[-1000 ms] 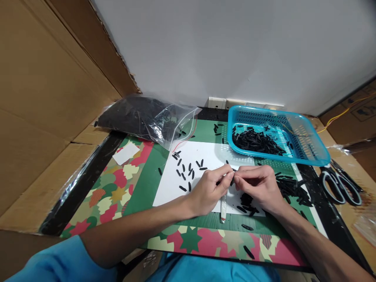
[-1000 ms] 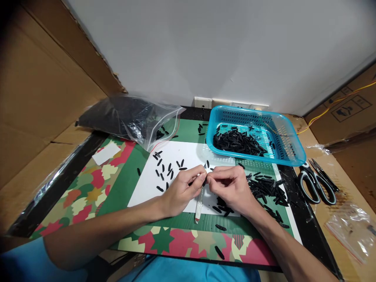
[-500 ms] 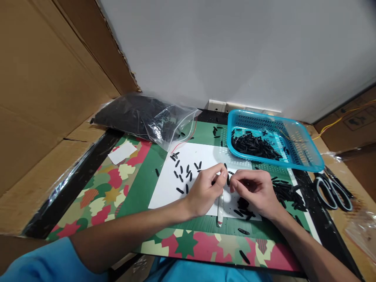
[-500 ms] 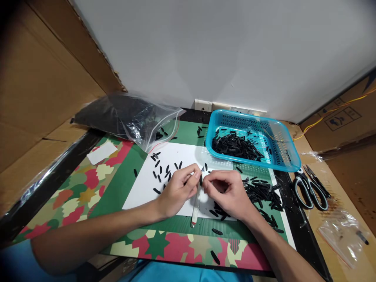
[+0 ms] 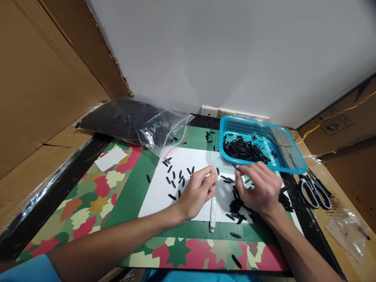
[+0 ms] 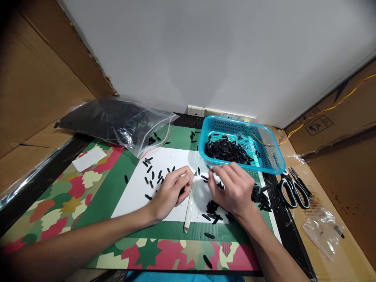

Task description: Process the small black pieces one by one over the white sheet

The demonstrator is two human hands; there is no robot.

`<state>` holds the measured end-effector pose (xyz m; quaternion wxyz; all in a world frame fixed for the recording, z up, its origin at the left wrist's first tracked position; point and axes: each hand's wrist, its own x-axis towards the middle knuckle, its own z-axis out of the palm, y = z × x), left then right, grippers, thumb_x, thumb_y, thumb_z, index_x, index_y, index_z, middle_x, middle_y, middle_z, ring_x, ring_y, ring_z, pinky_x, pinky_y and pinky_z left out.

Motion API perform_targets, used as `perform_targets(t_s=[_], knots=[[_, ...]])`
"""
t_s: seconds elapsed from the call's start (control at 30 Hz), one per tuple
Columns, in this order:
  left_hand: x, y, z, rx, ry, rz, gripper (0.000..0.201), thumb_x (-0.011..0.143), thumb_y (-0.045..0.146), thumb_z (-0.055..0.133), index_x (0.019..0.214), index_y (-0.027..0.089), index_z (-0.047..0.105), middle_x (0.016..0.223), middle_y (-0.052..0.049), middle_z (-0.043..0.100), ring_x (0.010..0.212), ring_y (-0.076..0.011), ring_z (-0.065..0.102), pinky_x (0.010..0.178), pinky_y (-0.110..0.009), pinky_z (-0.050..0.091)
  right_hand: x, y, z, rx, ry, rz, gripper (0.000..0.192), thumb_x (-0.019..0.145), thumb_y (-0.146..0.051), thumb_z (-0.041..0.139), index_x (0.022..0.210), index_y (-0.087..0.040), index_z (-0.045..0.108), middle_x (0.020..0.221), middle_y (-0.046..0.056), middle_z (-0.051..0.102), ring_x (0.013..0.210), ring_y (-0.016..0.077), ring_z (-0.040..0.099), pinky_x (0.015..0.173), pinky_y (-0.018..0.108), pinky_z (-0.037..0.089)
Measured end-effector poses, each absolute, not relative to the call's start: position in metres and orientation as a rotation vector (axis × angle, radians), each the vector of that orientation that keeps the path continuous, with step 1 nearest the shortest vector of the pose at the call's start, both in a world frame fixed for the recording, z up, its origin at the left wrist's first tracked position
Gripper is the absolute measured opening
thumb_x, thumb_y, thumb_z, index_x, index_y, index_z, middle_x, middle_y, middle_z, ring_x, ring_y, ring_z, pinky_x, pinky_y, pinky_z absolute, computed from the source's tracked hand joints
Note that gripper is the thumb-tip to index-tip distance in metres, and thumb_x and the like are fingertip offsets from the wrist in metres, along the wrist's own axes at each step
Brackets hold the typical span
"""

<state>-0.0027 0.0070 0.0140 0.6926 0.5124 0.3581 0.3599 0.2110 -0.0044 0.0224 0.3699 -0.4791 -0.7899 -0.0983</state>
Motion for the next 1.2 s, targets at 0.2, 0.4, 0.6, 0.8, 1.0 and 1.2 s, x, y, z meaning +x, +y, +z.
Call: perform_targets(t_s=[0.2, 0.4, 0.6, 0.8, 1.0, 1.2], knots=[[-0.005, 0.009, 0.013, 0.943, 0.728, 0.716, 0.044, 0.105, 0.069, 0.037, 0.103, 0.026, 0.048, 0.049, 0.011, 0.043, 0.039, -0.0082, 0.02, 0.036, -0.014, 0.018, 0.236, 0.011, 0.028, -1.563, -1.813, -0.541, 0.029, 0.102, -0.037, 0.072, 0.123, -0.018, 0.073, 0.112, 0.015, 0.078, 0.101, 0.0331, 0.062, 0.094, 0.049, 0.048], [-0.004, 0.008, 0.009, 0.877, 0.659, 0.699, 0.055, 0.103, 0.079, 0.027, 0.131, 0.033, 0.039, 0.05, 0.014, 0.043, 0.036, -0.0084, 0.015, 0.034, -0.013, 0.019, 0.195, -0.012, 0.023, -1.075, -2.07, 0.004, 0.021, 0.1, -0.019, 0.073, 0.121, -0.022, 0.074, 0.106, 0.01, 0.076, 0.095, 0.0263, 0.063, 0.085, 0.042, 0.053], [-0.003, 0.001, 0.011, 1.02, 0.748, 0.691, 0.061, 0.104, 0.078, 0.032, 0.139, 0.029, 0.041, 0.047, 0.014, 0.037, 0.036, -0.0105, 0.025, 0.036, -0.014, 0.024, 0.176, -0.02, 0.018, -1.029, -2.049, 0.571, 0.015, 0.105, -0.018, 0.063, 0.112, -0.023, 0.077, 0.105, 0.008, 0.073, 0.099, 0.0236, 0.066, 0.086, 0.038, 0.055], [-0.002, 0.008, 0.016, 0.896, 0.77, 0.625, 0.041, 0.104, 0.066, 0.046, 0.122, 0.029, 0.047, 0.051, 0.013, 0.041, 0.038, -0.0073, 0.02, 0.036, -0.011, 0.018, 0.183, -0.012, 0.015, -1.034, -1.928, 0.766, 0.01, 0.106, -0.023, 0.066, 0.1, -0.022, 0.074, 0.101, 0.007, 0.074, 0.097, 0.0224, 0.068, 0.088, 0.036, 0.054], [-0.004, 0.01, 0.015, 0.881, 0.768, 0.638, 0.036, 0.105, 0.062, 0.048, 0.109, 0.027, 0.049, 0.05, 0.013, 0.04, 0.039, -0.0067, 0.018, 0.036, -0.012, 0.018, 0.186, -0.015, 0.021, -1.177, -1.696, 0.687, 0.011, 0.104, -0.024, 0.066, 0.094, -0.022, 0.071, 0.087, 0.003, 0.073, 0.078, 0.0175, 0.064, 0.074, 0.03, 0.05], [-0.004, 0.011, 0.014, 0.909, 0.702, 0.606, 0.039, 0.106, 0.057, 0.051, 0.089, 0.022, 0.049, 0.048, 0.011, 0.039, 0.038, -0.0052, 0.019, 0.035, -0.014, 0.018, 0.188, -0.011, 0.02, -1.241, -1.496, 0.958, 0.019, 0.101, -0.037, 0.071, 0.092, -0.021, 0.075, 0.083, 0.003, 0.073, 0.071, 0.0155, 0.064, 0.062, 0.026, 0.05]])
